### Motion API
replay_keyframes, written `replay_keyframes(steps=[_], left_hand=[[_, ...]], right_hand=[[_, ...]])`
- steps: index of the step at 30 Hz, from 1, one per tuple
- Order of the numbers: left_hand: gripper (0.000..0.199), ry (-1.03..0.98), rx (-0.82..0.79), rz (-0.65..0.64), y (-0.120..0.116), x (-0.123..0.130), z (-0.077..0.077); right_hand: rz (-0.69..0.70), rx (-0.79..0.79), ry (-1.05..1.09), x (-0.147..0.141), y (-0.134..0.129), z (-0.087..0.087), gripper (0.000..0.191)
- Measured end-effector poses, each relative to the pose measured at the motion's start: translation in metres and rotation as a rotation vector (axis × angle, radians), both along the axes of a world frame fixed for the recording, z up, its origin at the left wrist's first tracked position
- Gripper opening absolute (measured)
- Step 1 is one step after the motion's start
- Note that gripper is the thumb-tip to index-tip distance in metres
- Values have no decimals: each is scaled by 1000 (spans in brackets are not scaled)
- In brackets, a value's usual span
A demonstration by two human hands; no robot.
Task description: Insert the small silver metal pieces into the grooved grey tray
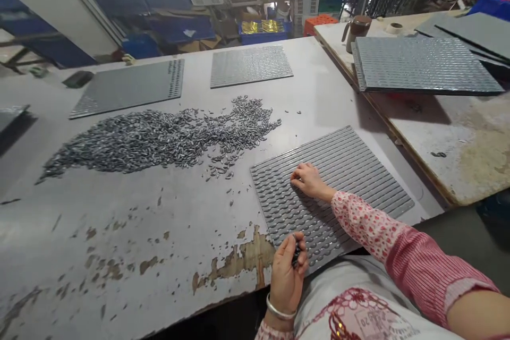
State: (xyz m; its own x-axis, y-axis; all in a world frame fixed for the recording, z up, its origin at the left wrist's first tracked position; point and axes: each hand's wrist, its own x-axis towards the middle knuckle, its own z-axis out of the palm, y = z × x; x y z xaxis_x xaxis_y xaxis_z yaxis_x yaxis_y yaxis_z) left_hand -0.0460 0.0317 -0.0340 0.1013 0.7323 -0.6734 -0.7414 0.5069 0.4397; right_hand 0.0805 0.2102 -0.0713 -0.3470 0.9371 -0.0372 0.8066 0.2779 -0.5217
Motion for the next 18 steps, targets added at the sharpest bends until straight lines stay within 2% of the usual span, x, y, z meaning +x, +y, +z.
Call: replay_keyframes(steps=[7,12,14,18], left_hand=[[33,-4,-12,11,2,-2,-5],[33,-11,0,-4,9,-2,-5],[34,-8,11,-9,13,-1,-4],[37,74,36,-10,20,0,-4]], right_hand=[[-36,75,-74,-2,2,-9,11],[-54,55,26,1,0,-2,10],[24,-27,196,3,-9,6,15],[385,-414,583,10,-42,27,24]])
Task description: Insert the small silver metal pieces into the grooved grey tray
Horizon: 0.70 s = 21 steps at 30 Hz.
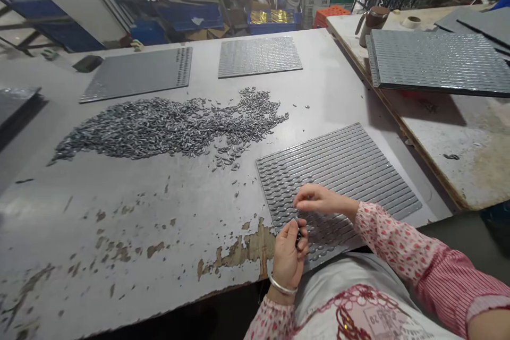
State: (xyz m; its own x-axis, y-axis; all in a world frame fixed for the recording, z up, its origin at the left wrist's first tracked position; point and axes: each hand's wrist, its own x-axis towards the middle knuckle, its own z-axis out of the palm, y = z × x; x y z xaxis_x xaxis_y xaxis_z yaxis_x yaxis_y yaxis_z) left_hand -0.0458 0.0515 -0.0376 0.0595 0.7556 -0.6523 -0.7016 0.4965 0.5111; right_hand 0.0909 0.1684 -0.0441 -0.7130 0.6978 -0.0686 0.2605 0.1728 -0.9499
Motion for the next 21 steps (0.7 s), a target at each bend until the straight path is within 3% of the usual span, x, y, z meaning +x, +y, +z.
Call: replay_keyframes(steps=[3,7,9,12,15,21], left_hand=[[35,61,26,-14,3,2,-2],[29,48,33,17,4,2,-2],[29,-15,10,36,4,0,1],[27,-92,-41,35,4,-3,5],[21,-109,-32,29,3,-3,5],[28,-93,-60,30,0,-2,2]], right_hand=[[37,-170,114,1,-20,8,28],[-112,-280,138,3,-15,3,29],[-301,-142,61,8,2,-5,25],[-536,186,-215,17,29,-21,16],[-573,340,-444,21,43,-33,12],[-610,467,-573,14,40,-40,12]])
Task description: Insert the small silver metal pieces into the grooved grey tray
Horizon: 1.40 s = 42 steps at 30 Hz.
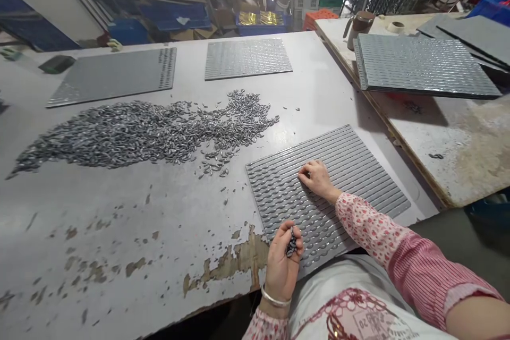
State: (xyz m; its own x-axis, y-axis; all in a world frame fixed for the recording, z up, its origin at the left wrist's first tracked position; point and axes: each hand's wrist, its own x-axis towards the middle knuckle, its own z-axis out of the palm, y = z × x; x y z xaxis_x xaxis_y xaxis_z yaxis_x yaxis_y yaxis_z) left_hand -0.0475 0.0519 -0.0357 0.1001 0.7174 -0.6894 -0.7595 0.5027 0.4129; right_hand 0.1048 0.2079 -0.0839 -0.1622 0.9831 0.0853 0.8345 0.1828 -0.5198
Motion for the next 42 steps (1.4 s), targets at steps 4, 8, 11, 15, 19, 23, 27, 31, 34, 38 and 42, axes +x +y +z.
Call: replay_keyframes(steps=[4,8,11,15,19,23,27,31,34,38,42], left_hand=[[23,2,-6,7,-1,0,-2],[22,7,19,38,-3,1,-4],[25,3,6,57,-4,2,-4],[24,-7,-17,97,-4,2,-4],[22,-9,-29,129,2,3,-3],[19,-13,-52,159,10,4,-4],[17,-16,-40,171,13,5,-8],[16,7,-16,168,17,6,-6],[15,7,-30,164,19,5,-1],[20,-49,-33,141,18,1,0],[13,-93,2,133,13,-2,-6]], right_hand=[[-2,12,-26,0,2,0,9],[12,11,12,5,5,0,7],[83,2,91,12,5,2,8],[180,5,97,20,4,0,8],[193,-1,91,22,5,-1,7],[281,-124,359,14,-10,14,7],[571,-480,714,-1,-44,34,23],[509,-575,889,-15,-61,37,27],[452,-597,997,-18,-46,32,25],[352,-353,730,-14,-2,23,12],[423,-138,261,-13,29,12,9]])
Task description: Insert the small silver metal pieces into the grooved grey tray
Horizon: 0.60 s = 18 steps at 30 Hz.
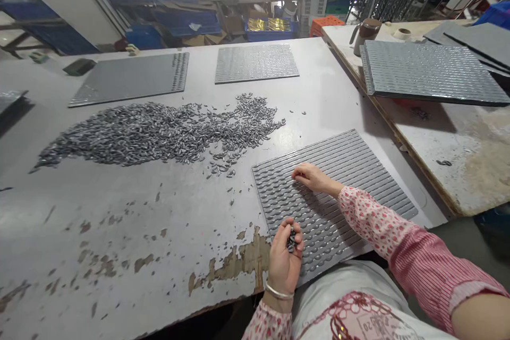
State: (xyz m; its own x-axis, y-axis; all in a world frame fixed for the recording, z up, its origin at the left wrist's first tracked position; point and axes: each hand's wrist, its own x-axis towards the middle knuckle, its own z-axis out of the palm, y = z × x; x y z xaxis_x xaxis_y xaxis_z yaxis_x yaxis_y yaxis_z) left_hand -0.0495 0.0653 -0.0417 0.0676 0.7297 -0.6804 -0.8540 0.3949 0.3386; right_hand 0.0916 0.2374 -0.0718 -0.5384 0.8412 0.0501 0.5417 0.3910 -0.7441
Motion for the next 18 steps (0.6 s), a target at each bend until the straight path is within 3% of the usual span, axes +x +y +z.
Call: replay_keyframes(steps=[7,15,18], left_hand=[[12,41,-103,-13,-3,1,5],[16,42,-107,17,-3,0,6],[20,24,-93,37,-1,-1,8]], right_hand=[[15,127,-261,-13,3,-9,8],[-44,239,-361,-19,0,-9,9],[-85,212,-277,-17,-7,-2,7]])
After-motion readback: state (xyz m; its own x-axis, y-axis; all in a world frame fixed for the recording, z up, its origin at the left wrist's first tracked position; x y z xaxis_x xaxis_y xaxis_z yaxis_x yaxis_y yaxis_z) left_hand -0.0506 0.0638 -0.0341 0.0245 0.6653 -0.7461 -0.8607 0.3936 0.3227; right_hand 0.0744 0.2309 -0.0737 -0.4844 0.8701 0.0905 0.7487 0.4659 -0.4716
